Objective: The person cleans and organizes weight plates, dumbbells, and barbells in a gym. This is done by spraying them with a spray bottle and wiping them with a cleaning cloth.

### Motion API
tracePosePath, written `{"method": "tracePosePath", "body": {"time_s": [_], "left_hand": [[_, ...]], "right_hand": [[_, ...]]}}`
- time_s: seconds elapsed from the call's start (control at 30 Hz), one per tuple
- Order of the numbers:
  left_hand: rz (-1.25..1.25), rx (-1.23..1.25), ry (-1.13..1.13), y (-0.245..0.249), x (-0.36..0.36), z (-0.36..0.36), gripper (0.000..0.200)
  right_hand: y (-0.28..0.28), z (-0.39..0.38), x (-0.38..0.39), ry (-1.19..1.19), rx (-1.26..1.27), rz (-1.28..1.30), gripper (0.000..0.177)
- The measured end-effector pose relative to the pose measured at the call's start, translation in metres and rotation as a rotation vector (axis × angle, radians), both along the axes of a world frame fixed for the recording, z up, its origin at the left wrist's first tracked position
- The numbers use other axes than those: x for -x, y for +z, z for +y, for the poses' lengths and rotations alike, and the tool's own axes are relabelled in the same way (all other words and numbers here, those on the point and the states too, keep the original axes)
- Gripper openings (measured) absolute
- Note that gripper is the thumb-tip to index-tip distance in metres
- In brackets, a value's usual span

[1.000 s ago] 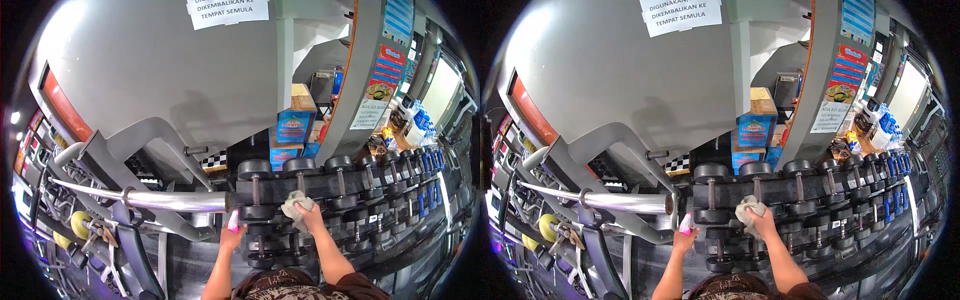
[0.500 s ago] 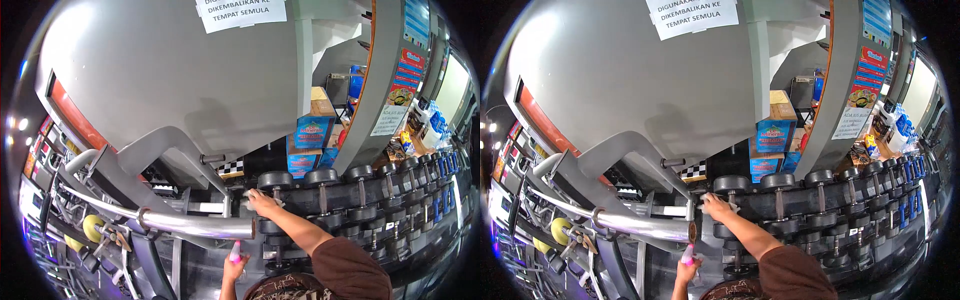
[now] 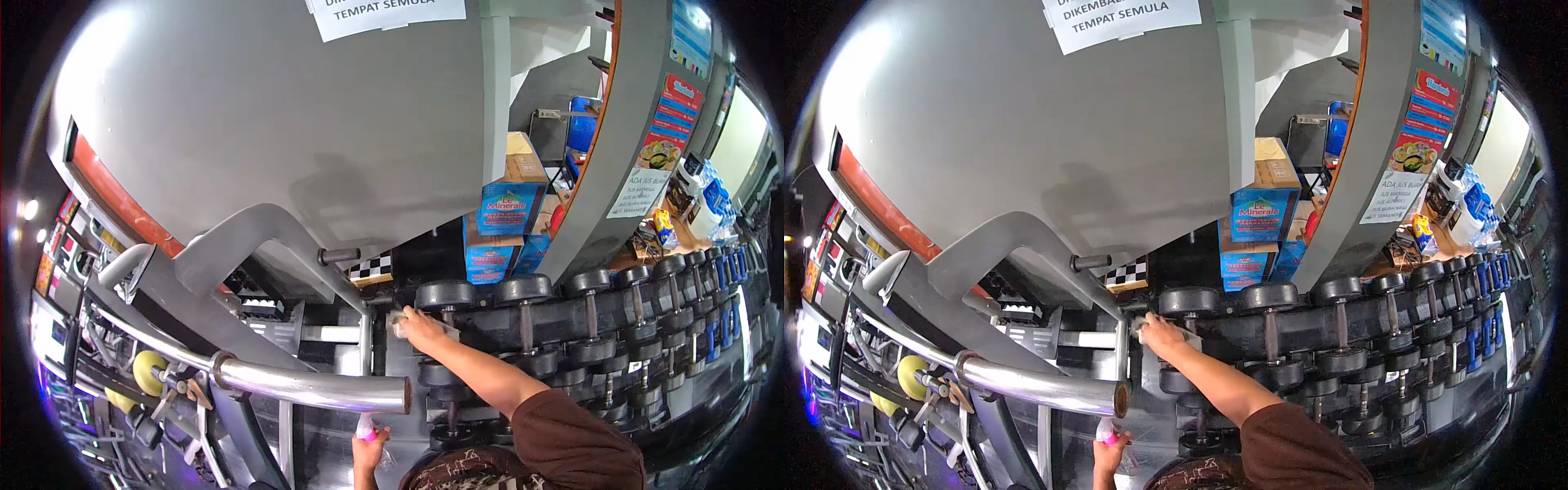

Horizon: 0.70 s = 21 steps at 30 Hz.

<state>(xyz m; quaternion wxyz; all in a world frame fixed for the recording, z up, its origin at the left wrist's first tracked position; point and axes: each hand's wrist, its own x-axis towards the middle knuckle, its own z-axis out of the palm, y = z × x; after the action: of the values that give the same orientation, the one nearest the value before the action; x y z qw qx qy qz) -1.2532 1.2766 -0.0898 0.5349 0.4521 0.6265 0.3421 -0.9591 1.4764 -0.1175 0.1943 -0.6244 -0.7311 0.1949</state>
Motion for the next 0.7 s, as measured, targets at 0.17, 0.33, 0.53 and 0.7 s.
{"method": "tracePosePath", "body": {"time_s": [0.17,0.33,0.53,0.7], "left_hand": [[0.021,0.001,-0.022,0.006,-0.001,-0.006,0.032],[-0.001,0.012,0.009,0.006,-0.003,-0.023,0.033],[0.045,0.027,0.034,0.011,0.0,-0.041,0.033],[0.056,0.032,0.073,-0.002,0.003,-0.044,0.035]], "right_hand": [[-0.014,-0.007,-0.002,0.041,-0.027,-0.227,0.024],[0.048,-0.002,-0.011,0.272,0.391,-0.373,0.019],[0.027,0.022,-0.01,0.285,0.006,-0.233,0.035],[-0.043,0.001,-0.012,0.321,0.12,-0.293,0.031]]}}
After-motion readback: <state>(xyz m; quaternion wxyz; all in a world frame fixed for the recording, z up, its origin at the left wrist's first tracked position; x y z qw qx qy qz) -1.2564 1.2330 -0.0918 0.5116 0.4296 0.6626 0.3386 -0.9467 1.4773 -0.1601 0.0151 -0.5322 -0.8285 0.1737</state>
